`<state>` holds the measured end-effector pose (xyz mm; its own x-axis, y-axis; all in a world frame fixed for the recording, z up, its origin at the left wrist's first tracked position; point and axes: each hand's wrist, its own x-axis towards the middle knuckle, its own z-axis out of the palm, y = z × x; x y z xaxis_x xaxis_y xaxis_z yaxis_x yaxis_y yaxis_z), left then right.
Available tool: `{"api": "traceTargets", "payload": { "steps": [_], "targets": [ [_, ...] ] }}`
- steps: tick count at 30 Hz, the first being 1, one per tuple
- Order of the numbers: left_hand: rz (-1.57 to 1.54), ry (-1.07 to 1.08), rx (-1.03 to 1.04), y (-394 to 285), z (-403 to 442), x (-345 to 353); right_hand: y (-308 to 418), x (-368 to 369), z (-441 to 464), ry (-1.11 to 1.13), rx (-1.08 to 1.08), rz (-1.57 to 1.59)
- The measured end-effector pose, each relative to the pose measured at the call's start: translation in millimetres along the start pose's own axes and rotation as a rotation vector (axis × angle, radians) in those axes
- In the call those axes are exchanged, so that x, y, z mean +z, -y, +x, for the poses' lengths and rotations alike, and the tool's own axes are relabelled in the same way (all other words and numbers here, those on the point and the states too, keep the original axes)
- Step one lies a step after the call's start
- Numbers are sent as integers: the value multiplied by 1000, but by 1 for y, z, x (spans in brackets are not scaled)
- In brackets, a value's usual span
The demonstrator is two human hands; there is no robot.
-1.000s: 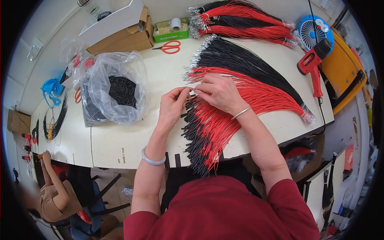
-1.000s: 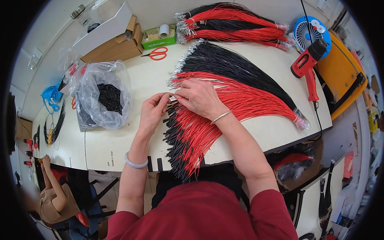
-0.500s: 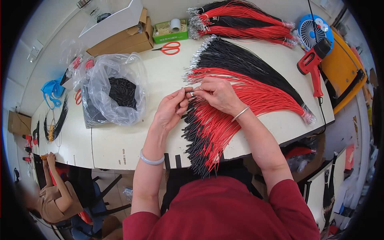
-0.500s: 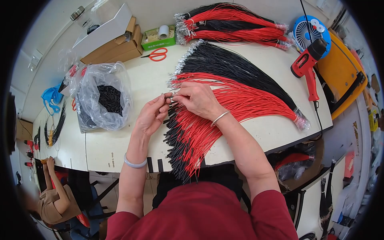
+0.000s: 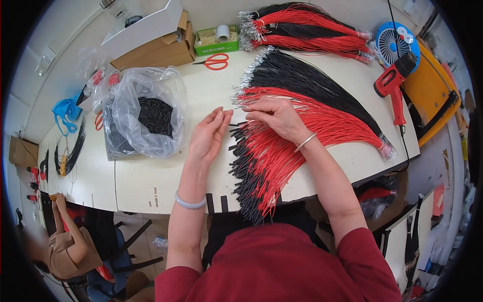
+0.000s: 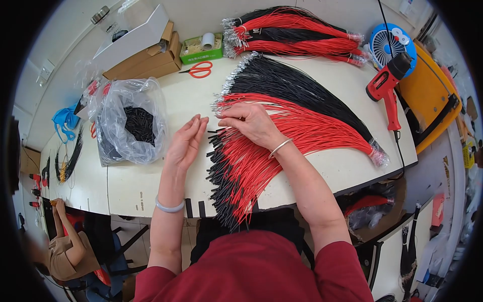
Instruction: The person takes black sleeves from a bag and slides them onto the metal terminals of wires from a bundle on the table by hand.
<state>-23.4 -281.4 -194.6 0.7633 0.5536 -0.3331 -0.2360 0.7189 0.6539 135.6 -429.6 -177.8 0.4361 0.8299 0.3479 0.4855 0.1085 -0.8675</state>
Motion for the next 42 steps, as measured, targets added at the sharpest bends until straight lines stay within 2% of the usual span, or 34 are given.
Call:
{"api": "traceTargets", "payload": {
  "steps": [5, 11, 15, 20, 31, 42],
  "targets": [
    [66, 56, -3, 7, -5, 3, 8, 6, -5, 2, 129, 29],
    [140, -3, 42, 10, -5, 5, 18, 7, -3, 54, 229, 45],
    [197, 93, 68, 13, -4, 6, 6, 13, -3, -36, -28, -114],
    [342, 120, 141, 16, -6, 9, 5, 13, -3, -89, -32, -115],
    [444, 109, 150, 17, -8, 13, 1, 15, -3, -83, -42, -105],
    [559, 66, 192, 16, -9, 14, 4, 13, -4, -65, -318, -465]
  ]
}}
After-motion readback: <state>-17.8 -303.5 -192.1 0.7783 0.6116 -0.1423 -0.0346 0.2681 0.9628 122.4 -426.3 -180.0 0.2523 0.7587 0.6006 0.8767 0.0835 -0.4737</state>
